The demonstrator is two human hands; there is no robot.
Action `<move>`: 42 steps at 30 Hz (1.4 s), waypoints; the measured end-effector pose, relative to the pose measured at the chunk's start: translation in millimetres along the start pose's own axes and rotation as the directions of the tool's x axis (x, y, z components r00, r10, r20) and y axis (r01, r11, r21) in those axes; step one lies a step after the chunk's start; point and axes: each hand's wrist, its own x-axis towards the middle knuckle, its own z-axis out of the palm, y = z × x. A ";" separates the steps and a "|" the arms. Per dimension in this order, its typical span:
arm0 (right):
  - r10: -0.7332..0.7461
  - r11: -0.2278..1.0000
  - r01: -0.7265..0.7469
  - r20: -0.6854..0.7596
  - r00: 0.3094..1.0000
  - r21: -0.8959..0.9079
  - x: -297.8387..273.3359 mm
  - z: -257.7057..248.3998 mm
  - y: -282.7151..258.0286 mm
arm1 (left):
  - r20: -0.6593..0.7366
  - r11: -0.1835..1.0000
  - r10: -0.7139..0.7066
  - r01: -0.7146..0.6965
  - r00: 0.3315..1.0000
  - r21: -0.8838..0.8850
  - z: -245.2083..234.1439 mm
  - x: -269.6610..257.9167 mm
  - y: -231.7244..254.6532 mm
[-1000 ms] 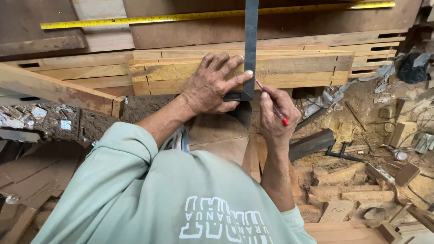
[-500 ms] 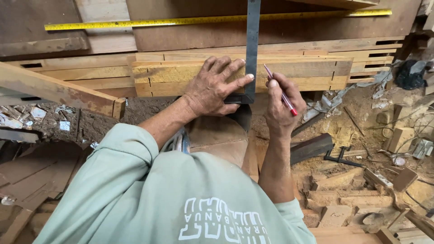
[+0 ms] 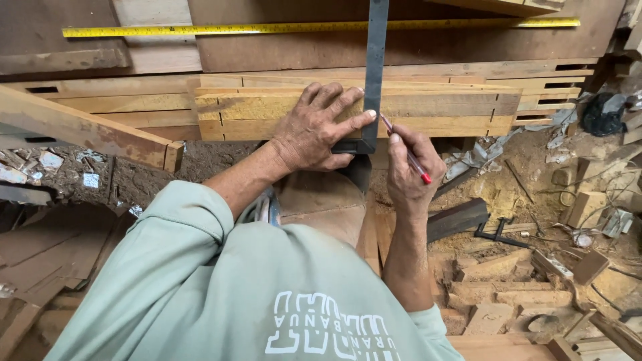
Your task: Measuring and marking wooden boards using a tape measure, a metal square, and a pencil in a workshop environment.
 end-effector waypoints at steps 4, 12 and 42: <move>0.012 1.000 -0.013 -0.032 0.999 -0.021 0.6 0.5 1.4 | 0.009 1.000 0.006 -0.006 1.000 0.000 -0.4 0.1 -0.6; 0.023 0.998 -0.022 0.011 1.000 -0.065 -11.5 -12.4 0.1 | 0.003 1.000 0.011 -0.011 1.000 0.008 0.6 0.7 -0.8; -0.097 0.992 0.100 0.041 0.994 -0.074 28.3 9.0 -2.0 | 0.022 1.000 -0.007 0.007 1.000 0.015 -1.6 -0.3 0.9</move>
